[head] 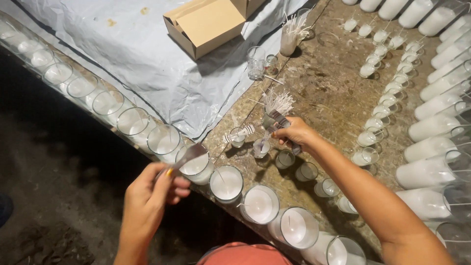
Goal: Placing metal-tabbed candle wicks into the center of glass jars filled with wax.
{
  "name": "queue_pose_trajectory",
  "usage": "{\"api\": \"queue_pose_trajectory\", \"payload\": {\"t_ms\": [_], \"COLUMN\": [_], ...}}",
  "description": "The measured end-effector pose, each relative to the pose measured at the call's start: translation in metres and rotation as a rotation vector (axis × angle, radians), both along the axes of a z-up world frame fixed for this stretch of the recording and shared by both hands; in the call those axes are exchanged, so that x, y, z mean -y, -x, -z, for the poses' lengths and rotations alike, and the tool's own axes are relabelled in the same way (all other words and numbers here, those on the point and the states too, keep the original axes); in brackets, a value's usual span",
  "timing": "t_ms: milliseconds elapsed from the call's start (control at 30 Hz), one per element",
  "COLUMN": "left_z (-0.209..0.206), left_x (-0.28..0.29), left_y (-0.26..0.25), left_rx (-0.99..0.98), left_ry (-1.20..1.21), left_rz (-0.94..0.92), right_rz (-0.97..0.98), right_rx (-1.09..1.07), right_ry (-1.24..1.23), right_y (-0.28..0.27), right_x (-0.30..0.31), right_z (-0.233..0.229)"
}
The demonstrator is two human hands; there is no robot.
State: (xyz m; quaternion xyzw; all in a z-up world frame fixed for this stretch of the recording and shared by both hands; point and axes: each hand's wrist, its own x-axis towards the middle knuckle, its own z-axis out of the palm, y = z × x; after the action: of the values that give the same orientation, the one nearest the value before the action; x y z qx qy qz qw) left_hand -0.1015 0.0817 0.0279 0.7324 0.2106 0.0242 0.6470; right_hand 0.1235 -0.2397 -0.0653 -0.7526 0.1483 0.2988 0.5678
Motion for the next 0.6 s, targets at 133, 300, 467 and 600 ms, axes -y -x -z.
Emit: {"api": "queue_pose_trajectory", "payload": {"t_ms": [133, 300, 467, 600], "left_z": [0.016, 0.047, 0.076, 0.102], "left_x": [-0.029, -0.055, -0.061, -0.067], "left_y": [0.035, 0.063, 0.075, 0.078], "left_rx": [-0.084, -0.117, -0.102, -0.072], "left_ry": [0.005, 0.021, 0.080, 0.147], "left_rz": [-0.103, -0.254, -0.288, -0.256], "right_rz": [-0.019, -0.014, 0.016, 0.022], "right_rx": [-0.024, -0.035, -0.013, -0.041], "right_ry": [0.028, 0.012, 0.022, 0.065], "right_y": [0.001, 0.005, -0.001, -0.004], "right_x": [-0.002, -0.004, 0.001, 0.000], "right_z": [0.000, 0.006, 0.024, 0.027]}}
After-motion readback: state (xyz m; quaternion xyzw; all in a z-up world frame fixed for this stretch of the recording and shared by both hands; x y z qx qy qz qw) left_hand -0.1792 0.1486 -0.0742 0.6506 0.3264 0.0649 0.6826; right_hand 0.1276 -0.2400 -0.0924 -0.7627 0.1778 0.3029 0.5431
